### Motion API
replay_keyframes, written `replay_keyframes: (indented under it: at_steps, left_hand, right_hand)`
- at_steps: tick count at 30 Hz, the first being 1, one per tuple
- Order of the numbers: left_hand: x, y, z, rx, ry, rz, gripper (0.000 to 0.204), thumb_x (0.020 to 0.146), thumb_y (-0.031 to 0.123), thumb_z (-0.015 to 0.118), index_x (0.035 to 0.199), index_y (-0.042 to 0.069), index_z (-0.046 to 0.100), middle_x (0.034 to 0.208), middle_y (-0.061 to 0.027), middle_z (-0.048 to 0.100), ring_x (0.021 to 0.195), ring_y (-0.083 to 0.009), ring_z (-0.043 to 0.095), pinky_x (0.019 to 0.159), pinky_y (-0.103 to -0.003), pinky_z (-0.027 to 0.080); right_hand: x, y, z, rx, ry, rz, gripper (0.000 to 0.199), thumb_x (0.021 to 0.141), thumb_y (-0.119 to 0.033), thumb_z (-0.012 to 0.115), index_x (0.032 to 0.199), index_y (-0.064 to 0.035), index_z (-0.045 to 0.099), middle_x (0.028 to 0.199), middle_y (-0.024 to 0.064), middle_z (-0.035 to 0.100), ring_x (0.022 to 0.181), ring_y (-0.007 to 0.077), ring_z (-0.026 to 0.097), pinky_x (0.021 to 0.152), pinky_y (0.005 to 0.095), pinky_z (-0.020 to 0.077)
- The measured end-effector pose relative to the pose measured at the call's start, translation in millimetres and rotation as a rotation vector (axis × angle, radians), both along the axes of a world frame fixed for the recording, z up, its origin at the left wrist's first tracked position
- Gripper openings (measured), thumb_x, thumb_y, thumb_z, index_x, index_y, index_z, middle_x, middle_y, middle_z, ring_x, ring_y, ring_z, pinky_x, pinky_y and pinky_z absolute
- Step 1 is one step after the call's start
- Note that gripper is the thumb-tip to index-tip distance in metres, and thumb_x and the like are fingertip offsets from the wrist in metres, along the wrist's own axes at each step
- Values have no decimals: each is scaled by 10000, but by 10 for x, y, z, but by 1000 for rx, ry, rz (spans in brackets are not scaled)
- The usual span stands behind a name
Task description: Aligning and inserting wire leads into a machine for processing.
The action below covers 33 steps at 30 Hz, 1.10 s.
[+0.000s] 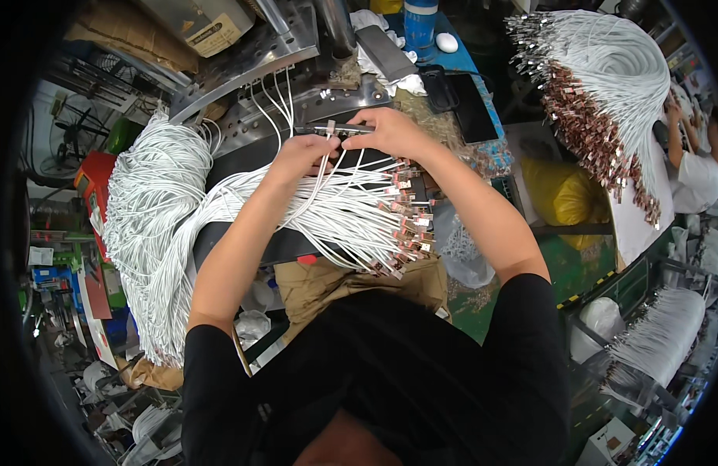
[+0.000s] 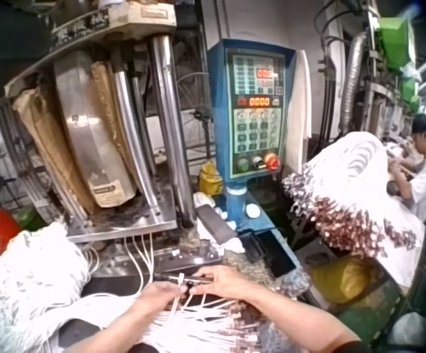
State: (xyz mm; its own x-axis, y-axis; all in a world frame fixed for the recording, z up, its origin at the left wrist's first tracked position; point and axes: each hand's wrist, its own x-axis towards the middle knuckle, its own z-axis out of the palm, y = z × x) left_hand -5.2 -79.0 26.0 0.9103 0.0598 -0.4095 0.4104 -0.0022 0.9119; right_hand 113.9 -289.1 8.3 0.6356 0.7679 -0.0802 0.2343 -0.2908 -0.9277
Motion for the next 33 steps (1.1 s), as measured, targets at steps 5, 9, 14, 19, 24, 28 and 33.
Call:
replay_keyframes:
  at_steps: [5,9,14,19,24,28,33]
  left_hand:
    - [-37,280,92,65,92,26,311,961,337,683,1021,34,718,895,-17,692,734,-104,630,665,-241,505]
    - [-14,205,102,69,128,85,348,985,371,650,1032,34,721,907,-29,707,741,-100,627,690,-249,513]
    - [113,1,132,115,122,47,368,996,378,634,1046,24,722,890,-24,706,717,-92,609,662,-242,497]
    - [51,182,180,89,115,30,355,984,361,653,1039,19,727,797,19,652,659,-76,573,623,-224,464]
    - [-48,303,153,131,185,-15,319,972,329,672,997,17,736,703,55,577,604,-62,531,584,-216,430]
    - [-38,240,113,123,139,-7,305,970,315,676,969,17,740,688,53,580,601,-62,530,578,-220,427]
    - [-41,160,162,84,127,17,325,972,320,674,961,1,734,685,49,578,614,-60,535,576,-212,419]
  right_hand:
    - [-6,41,-8,-26,-41,-158,581,770,-419,850,1149,-5,702,913,116,744,810,180,697,737,311,514]
    - [-4,76,-58,-29,-6,-145,587,772,-421,851,1151,0,700,897,109,740,790,171,692,712,306,511]
    - [-5,47,-41,40,31,-86,612,759,-420,859,1172,1,695,907,116,739,791,180,693,705,314,514]
    - [-25,49,32,-15,10,-93,557,785,-351,849,1177,9,686,937,104,740,816,156,679,736,297,510]
    - [-35,66,48,-54,-13,-98,469,830,-221,832,1197,23,668,979,93,739,854,113,661,765,265,507]
    - [-16,44,65,-13,65,-18,456,831,-214,829,1187,21,671,981,90,739,857,113,664,768,266,510]
    - [-37,17,140,35,99,56,422,837,-198,820,1170,16,675,967,86,741,849,111,668,754,263,512]
